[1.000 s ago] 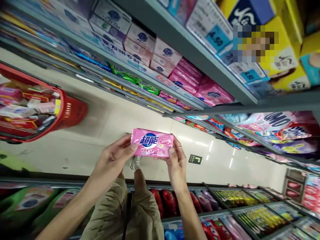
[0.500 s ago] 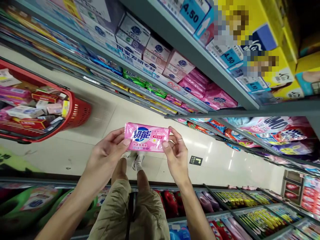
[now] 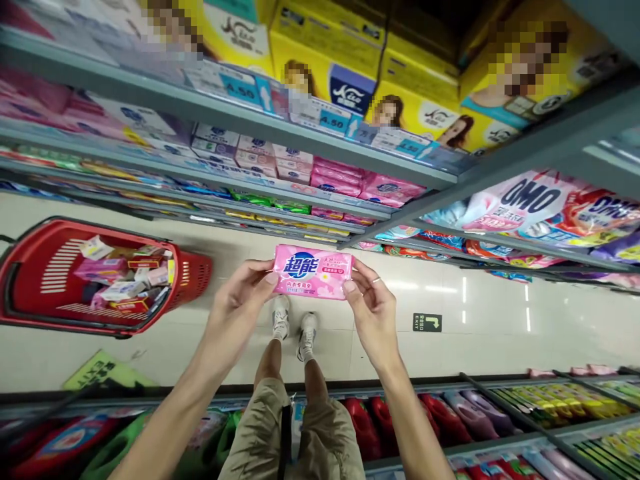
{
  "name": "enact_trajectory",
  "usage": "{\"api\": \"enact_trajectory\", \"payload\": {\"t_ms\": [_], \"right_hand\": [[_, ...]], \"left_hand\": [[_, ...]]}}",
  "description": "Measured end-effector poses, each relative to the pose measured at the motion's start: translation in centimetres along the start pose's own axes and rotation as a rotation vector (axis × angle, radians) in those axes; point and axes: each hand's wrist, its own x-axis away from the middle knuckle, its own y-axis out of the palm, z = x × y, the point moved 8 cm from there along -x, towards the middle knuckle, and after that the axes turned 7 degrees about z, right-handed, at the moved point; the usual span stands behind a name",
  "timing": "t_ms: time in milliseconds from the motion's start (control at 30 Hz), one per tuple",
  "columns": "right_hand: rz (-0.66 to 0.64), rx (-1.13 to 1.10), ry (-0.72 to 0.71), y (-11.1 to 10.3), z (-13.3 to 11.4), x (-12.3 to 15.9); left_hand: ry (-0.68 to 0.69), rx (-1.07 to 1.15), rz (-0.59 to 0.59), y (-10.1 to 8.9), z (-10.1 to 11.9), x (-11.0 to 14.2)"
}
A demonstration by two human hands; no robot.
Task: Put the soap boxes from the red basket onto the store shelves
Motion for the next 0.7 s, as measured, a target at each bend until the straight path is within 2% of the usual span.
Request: {"api": "enact_trajectory", "payload": {"t_ms": [100, 367, 533, 700], "right_hand": [[0.006, -0.001, 0.014, -1.0, 0.8, 0.1], [0.017, -0.035, 0.065, -3.0, 4.1, 0.2], [0.012, 0.007, 0.105, -3.0, 5.3, 0.2], [0.013, 0.056, 0.082, -2.3, 5.5, -0.3]], "left_hand": [[0.054, -0.107, -0.018, 0.6, -0.5, 0.0], [0.033, -0.231, -0.026, 1.5, -3.1, 0.0], [-0.006, -0.184, -0.033, 0.9, -4.7, -0.3], [-0.029, -0.114, -0.012, 0.0, -5.9, -0.7]]}}
